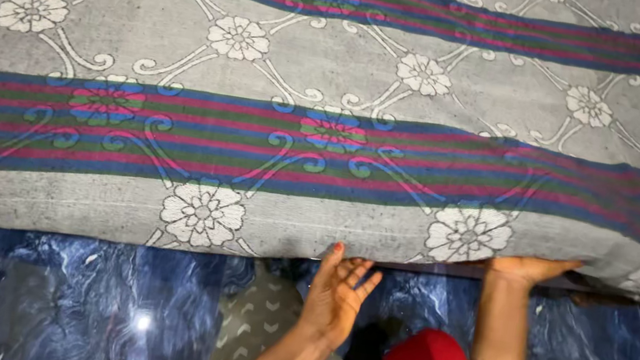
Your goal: The person spreads a patterned bedsheet over a wooden bed frame, smoothing it with both hands. Then the person picks up a yellow cloth and wipes the surface of a second adjacent bed with a different patterned sheet.
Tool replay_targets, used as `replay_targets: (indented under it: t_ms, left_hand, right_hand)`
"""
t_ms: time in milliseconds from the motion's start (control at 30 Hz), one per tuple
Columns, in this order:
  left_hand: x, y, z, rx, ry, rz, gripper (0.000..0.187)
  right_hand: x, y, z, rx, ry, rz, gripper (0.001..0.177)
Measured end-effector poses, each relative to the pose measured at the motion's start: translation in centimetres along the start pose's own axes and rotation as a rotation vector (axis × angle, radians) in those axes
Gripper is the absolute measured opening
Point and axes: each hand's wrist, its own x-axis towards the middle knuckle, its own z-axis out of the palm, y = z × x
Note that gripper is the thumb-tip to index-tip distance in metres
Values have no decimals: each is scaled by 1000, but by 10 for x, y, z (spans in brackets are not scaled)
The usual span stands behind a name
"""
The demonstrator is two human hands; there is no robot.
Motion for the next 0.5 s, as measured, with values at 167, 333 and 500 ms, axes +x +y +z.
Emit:
replay_targets:
  t_ms: [167,333,500]
  left_hand:
    - [0,10,38,7,68,56,66]
    - [24,27,80,-33,-7,14,71]
    - [17,38,72,278,-65,70,84]
  right_hand:
    - [-5,6,0,-411,-123,-164,94]
    - [0,8,1,-444,-101,-168,88]
    - [-6,-15,-23,-504,-19,-68,82]
